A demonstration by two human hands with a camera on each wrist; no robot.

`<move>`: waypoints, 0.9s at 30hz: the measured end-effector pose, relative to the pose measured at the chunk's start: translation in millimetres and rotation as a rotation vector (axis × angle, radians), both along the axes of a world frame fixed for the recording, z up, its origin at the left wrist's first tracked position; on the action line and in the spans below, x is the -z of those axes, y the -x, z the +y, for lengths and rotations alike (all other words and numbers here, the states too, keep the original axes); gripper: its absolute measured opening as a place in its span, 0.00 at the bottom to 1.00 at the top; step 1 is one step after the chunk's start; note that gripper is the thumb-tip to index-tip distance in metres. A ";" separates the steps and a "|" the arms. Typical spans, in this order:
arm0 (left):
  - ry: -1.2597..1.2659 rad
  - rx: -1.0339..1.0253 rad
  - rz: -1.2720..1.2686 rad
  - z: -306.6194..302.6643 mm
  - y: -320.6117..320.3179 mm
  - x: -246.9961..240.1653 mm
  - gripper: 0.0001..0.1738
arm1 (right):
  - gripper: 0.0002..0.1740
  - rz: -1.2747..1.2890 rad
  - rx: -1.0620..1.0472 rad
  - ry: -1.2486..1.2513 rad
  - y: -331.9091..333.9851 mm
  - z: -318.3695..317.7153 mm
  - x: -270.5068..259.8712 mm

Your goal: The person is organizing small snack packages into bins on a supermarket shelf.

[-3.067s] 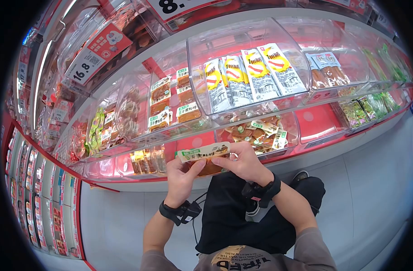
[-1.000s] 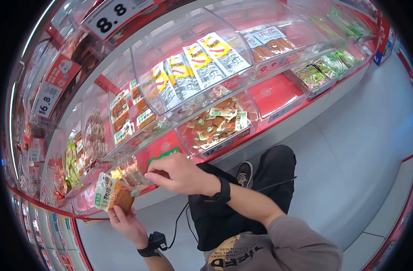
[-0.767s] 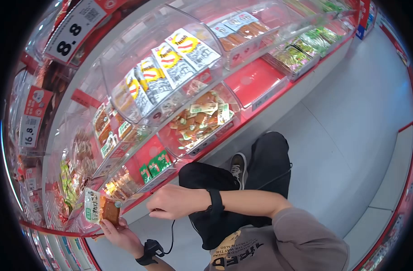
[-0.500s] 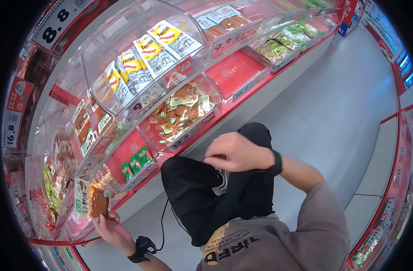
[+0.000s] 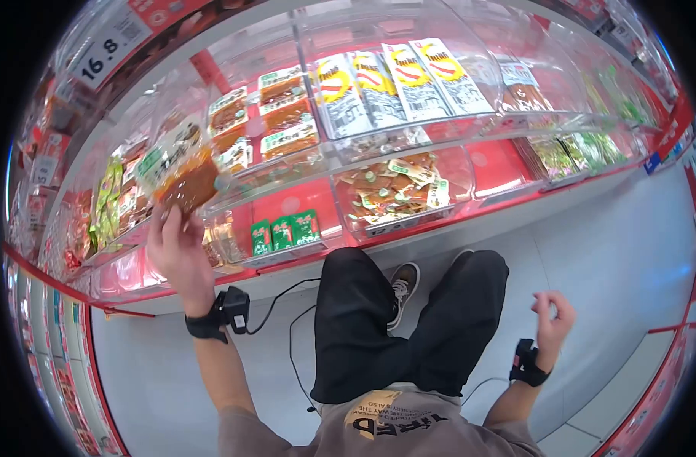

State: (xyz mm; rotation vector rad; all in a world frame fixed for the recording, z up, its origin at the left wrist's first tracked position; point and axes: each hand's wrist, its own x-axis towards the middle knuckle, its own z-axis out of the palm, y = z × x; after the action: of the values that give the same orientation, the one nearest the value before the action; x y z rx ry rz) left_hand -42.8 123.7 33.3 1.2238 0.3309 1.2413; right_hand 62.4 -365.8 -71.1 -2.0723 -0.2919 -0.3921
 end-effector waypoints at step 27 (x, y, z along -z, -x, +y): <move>-0.462 0.456 1.437 76.8 -180.1 -53.7 0.12 | 0.14 0.124 -1.045 0.288 -152.8 226.8 -19.6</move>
State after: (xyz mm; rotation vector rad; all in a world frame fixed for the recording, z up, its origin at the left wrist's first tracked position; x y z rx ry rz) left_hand 137.3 200.4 87.0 2.2993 0.7443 -0.1625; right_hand 215.2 -138.9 -51.5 -1.8959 -1.3221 0.4322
